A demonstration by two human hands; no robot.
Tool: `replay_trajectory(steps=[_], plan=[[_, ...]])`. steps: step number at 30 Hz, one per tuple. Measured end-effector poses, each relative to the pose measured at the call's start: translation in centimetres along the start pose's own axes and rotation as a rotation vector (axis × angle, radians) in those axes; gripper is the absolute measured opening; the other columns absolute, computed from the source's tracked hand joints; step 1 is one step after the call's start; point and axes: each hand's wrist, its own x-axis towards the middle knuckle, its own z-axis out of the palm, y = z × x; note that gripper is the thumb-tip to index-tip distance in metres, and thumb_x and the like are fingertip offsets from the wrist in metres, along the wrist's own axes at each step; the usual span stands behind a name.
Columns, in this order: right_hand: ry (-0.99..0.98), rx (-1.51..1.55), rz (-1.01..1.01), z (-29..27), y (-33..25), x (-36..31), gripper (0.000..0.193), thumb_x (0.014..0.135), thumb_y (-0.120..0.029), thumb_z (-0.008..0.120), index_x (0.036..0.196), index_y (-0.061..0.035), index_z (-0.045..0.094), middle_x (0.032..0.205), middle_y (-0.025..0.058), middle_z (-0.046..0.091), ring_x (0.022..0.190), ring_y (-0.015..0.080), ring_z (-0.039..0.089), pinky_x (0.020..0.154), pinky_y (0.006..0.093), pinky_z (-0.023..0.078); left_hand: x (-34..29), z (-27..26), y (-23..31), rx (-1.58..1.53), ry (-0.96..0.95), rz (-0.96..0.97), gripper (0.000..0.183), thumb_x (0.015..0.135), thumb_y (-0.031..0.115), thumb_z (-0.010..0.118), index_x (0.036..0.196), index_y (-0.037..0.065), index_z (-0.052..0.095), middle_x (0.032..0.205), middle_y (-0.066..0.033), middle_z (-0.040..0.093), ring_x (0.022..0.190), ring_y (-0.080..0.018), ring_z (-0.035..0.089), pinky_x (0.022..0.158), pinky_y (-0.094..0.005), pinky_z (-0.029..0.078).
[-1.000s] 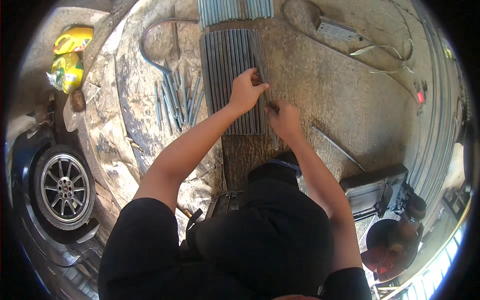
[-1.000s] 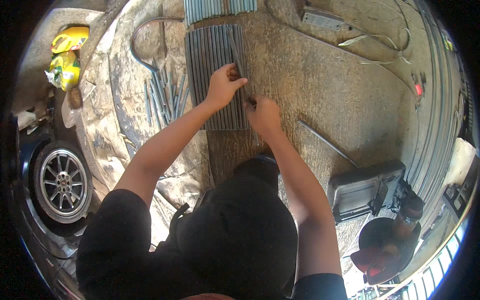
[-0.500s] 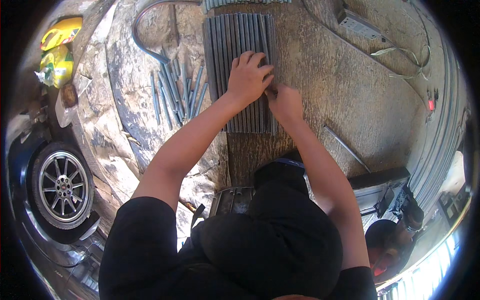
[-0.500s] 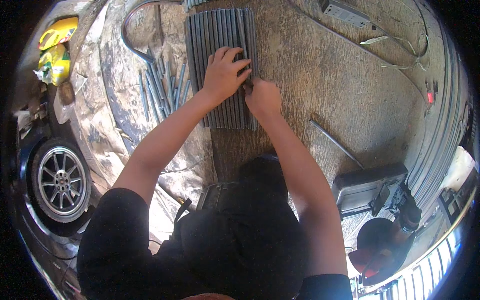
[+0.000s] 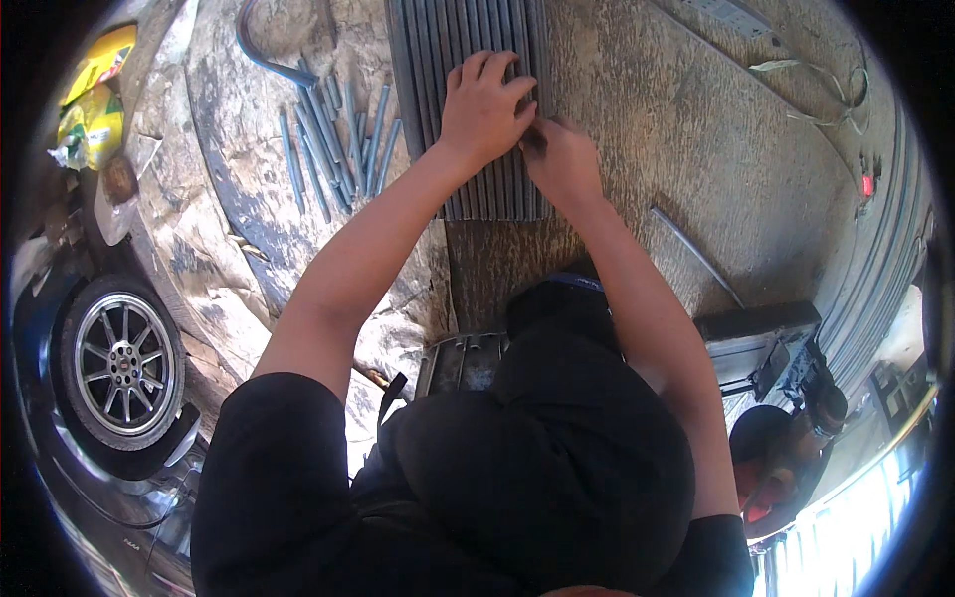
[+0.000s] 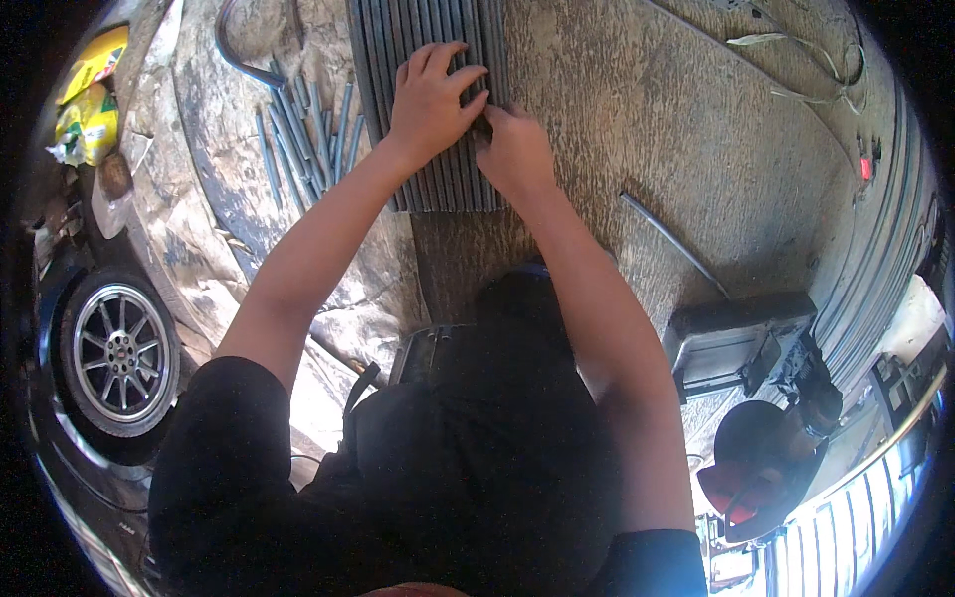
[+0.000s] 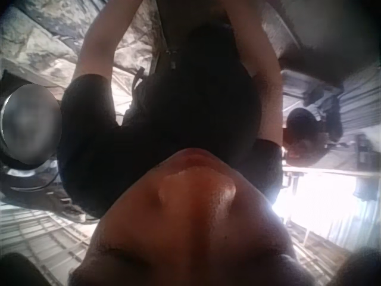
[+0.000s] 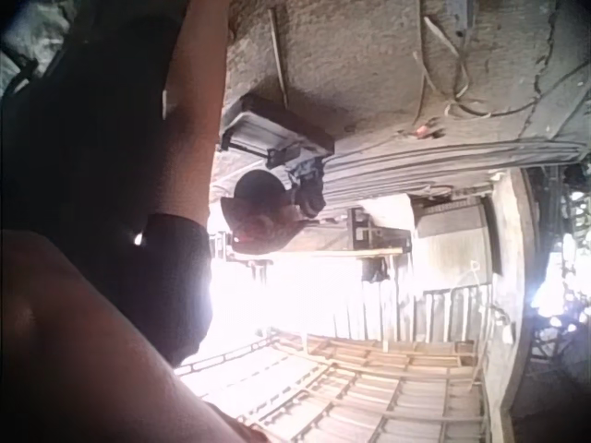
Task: The person is using a chop saw to cut metal rods to a specific length.
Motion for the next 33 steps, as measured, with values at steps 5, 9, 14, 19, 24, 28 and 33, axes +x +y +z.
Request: replay_trajectory(steps=[5,9,14,19,24,28,33], plan=[[0.069,0.062,0.013,0.24,-0.22,-0.23,0.024,0.075,-0.006,0.065,0.098,-0.002,0.065,0.09,0.0171,0.063,0.083,0.0371,0.061,0.073,0.0433,0.049,-0.15,0.2,0.02,0.006,0.01,-0.001,0.026,0.074,0.026,0.068,0.098,0.015,0.067,0.121,-0.0073,0.051,0.117,-0.0297,0.041,0.093,-0.0474,0.035],[0.06,0.112,0.04,0.53,-0.16,-0.35,0.024,0.074,-0.005,0.064,0.098,-0.002,0.065,0.09,0.0174,0.063,0.084,0.0368,0.06,0.073,0.0427,0.049,-0.25,0.11,-0.03,0.006,0.017,0.012,0.028,0.075,0.026,0.067,0.1,0.015,0.066,0.121,-0.0074,0.051,0.118,-0.0296,0.041,0.093,-0.047,0.036],[0.111,0.089,-0.002,0.77,-0.12,-0.25,0.029,0.073,-0.002,0.063,0.101,0.0029,0.064,0.092,0.0211,0.062,0.083,0.038,0.061,0.074,0.0435,0.051,-0.28,0.23,-0.05,0.0,0.022,0.0,0.028,0.076,0.025,0.066,0.102,0.015,0.065,0.121,-0.0074,0.051,0.118,-0.0294,0.041,0.094,-0.0465,0.035],[0.081,0.159,0.036,0.71,-0.14,0.18,0.029,0.071,-0.002,0.063,0.1,0.003,0.064,0.092,0.0212,0.062,0.083,0.0384,0.061,0.074,0.0439,0.051,-0.32,0.38,0.02,-0.013,0.014,-0.016,0.028,0.077,0.024,0.065,0.104,0.015,0.064,0.122,-0.0074,0.05,0.12,-0.0292,0.04,0.096,-0.0462,0.033],[0.086,0.083,0.037,0.69,-0.19,0.01,0.024,0.071,-0.003,0.065,0.095,0.0005,0.064,0.091,0.0168,0.063,0.082,0.0349,0.062,0.072,0.0413,0.05,-0.47,0.54,0.1,-0.013,0.01,-0.028,0.029,0.077,0.023,0.064,0.105,0.015,0.063,0.123,-0.0074,0.048,0.121,-0.0291,0.038,0.098,-0.0461,0.03],[0.053,0.075,0.046,0.58,-0.36,-0.08,0.027,0.071,-0.003,0.063,0.098,0.0018,0.064,0.092,0.0199,0.062,0.083,0.0379,0.061,0.074,0.0438,0.05,-0.63,0.43,0.12,-0.006,-0.035,-0.038,0.029,0.08,0.025,0.064,0.108,0.016,0.062,0.126,-0.0077,0.047,0.123,-0.0289,0.037,0.1,-0.0463,0.029],[0.056,0.088,0.055,0.48,-0.34,-0.09,0.031,0.071,-0.003,0.062,0.102,0.0015,0.063,0.092,0.0229,0.061,0.083,0.0407,0.06,0.075,0.0452,0.05,-0.61,0.65,0.09,0.014,0.007,-0.022,0.029,0.08,0.024,0.064,0.108,0.017,0.062,0.127,-0.0077,0.047,0.123,-0.0288,0.037,0.1,-0.0464,0.029]])
